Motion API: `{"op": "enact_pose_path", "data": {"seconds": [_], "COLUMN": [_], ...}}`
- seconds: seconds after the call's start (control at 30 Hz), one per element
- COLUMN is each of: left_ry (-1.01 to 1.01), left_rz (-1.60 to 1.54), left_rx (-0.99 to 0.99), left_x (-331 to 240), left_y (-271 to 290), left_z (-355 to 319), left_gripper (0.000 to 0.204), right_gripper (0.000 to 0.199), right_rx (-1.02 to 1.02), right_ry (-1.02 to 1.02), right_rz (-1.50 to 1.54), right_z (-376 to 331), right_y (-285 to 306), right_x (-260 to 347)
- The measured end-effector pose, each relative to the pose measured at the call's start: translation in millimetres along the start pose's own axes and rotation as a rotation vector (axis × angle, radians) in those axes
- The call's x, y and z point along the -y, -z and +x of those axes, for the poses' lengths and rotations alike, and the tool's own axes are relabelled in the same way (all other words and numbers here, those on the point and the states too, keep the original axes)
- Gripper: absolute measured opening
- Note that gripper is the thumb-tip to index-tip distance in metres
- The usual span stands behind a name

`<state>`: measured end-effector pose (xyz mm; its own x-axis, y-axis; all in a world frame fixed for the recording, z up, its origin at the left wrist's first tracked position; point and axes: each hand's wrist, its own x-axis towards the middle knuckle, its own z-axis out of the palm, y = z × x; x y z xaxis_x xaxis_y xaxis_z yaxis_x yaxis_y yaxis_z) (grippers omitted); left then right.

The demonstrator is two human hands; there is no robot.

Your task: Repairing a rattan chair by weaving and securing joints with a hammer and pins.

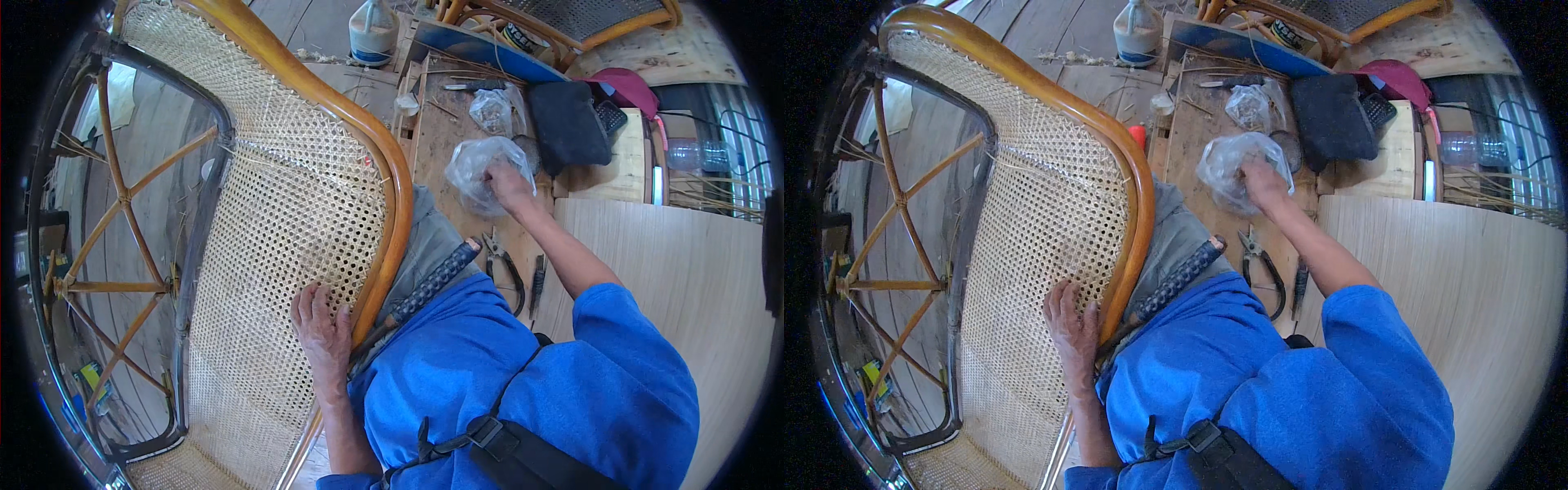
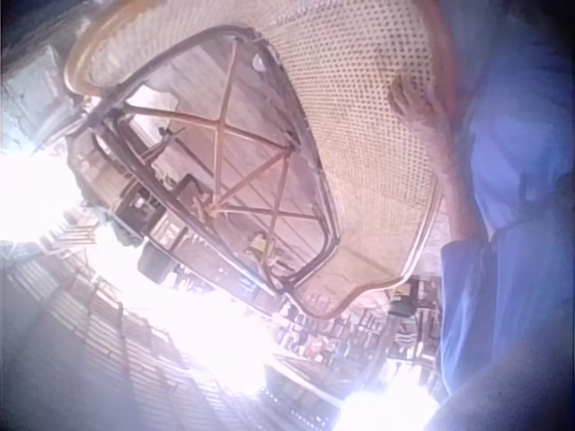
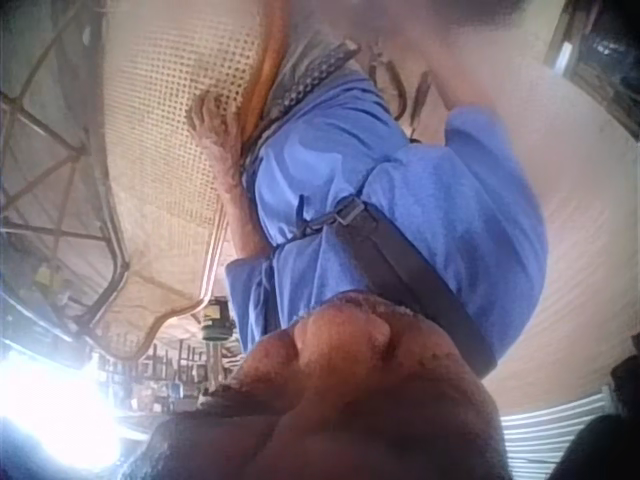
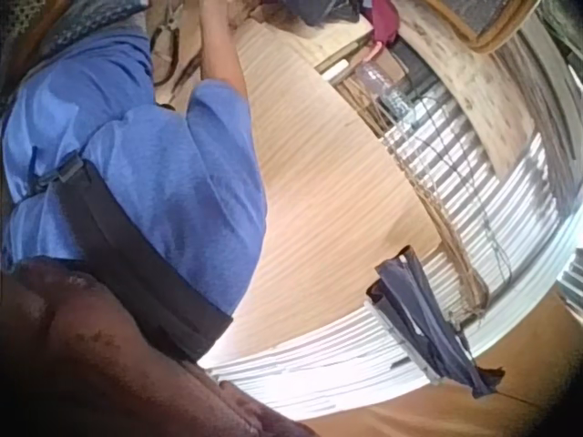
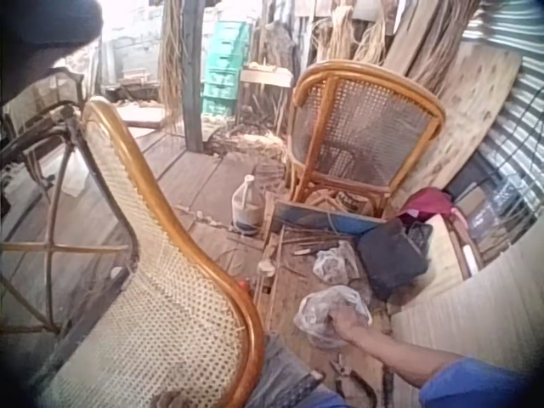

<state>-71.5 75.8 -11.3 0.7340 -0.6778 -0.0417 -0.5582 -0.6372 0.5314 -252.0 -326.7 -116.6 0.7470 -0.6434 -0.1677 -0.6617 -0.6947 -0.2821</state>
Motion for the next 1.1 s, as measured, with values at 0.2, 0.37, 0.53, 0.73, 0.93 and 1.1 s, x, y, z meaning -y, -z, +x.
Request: {"op": "enact_pose_path", "data": {"seconds": [0.2, 0.37, 0.53, 0.73, 0.93, 1.1], "left_ry": [0.010, 0.007, 0.009, 0.222, 0.388, 0.428], "left_rz": [-0.027, -0.071, -0.119, -0.402, -1.584, -2.195], "left_rx": [-0.009, -0.026, -0.022, -0.218, -0.013, 0.235], "left_x": [2, -1, 5, -6, -60, -78], "left_y": [2, 5, 9, 19, 8, -21], "left_z": [0, 1, 3, 13, 57, 84], "left_gripper": [0.040, 0.037, 0.032, 0.022, 0.049, 0.053], "right_gripper": [0.018, 0.018, 0.016, 0.010, 0.009, 0.014], "right_rx": [0.176, 0.015, -0.141, -0.213, 0.267, 0.431], "right_ry": [-0.327, -0.273, -0.326, -0.306, -0.309, 0.119], "right_rz": [0.078, 0.127, 0.296, 0.688, 1.029, 0.760], "right_z": [6, 4, 2, -3, -40, -53], "right_y": [30, 28, 39, 69, 125, 92], "right_x": [15, 5, 4, 43, 183, 248]}}
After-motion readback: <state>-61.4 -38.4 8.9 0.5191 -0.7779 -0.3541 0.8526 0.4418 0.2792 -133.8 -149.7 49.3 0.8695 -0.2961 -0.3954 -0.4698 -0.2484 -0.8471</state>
